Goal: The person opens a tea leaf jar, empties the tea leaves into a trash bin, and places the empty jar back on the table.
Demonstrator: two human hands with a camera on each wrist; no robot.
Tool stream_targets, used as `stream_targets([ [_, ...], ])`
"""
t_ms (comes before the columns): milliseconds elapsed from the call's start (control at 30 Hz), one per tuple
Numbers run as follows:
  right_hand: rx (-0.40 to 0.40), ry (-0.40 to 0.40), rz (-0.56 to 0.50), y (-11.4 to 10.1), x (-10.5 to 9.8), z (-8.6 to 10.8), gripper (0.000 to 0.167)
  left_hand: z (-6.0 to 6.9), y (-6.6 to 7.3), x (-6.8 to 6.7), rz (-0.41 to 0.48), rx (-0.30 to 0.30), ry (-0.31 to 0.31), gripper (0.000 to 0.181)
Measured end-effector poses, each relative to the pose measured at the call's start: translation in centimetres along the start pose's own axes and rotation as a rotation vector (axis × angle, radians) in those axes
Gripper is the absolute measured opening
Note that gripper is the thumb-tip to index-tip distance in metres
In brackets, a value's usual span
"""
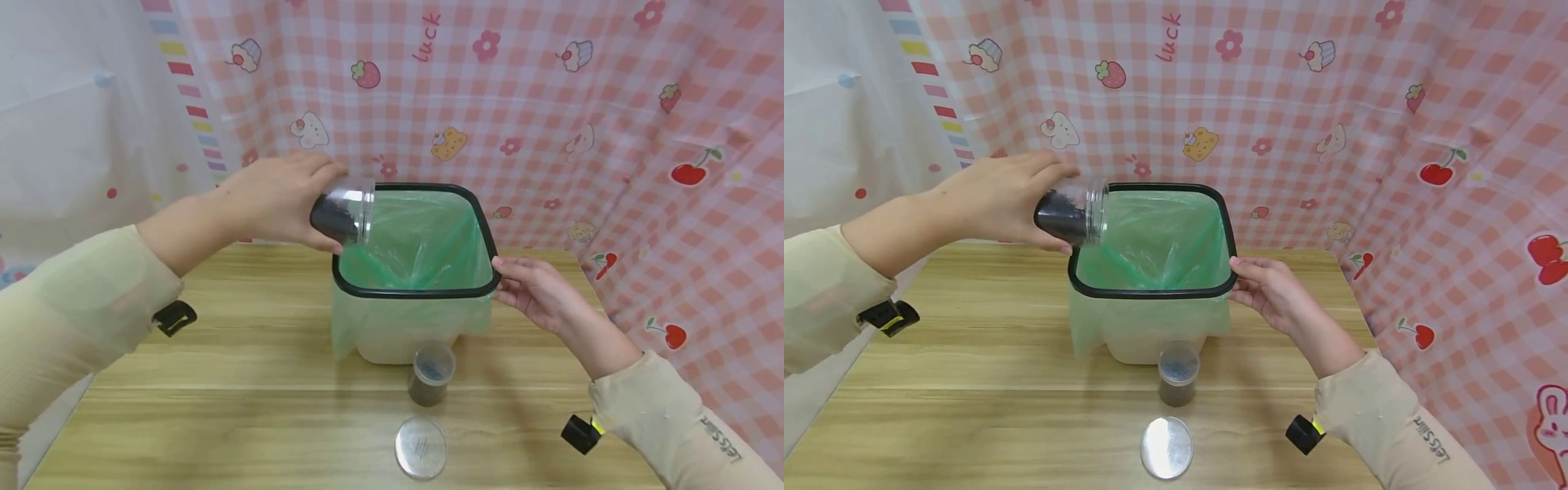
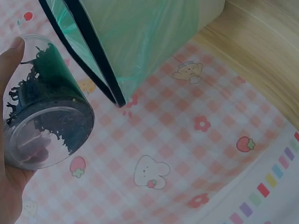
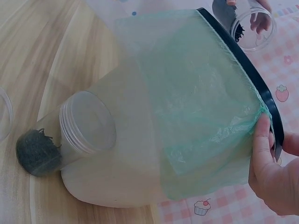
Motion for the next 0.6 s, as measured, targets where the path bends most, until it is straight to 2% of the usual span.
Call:
stream_targets([
  [233,-0.003,0.001,0.008,0.0,0.0,0.0,0.015,-0.7,0.7,-0.1,-0.031,0.041,-0.042,0.096],
  [600,-0.001,0.005,0.006,0.0,-0.1,-0.1,0.014,-1.4,0.8,-0.3,-0.06,0.066,-0.088,0.094],
])
Point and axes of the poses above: each hand's wrist, its own z-axis away from the middle knuckle, its own x-axis out of the palm, y = z × x, the point moved 7 cm from there along -z, towards the middle knuckle, and after that the axes turned 6 degrees about -z, right-handed, at the moved point
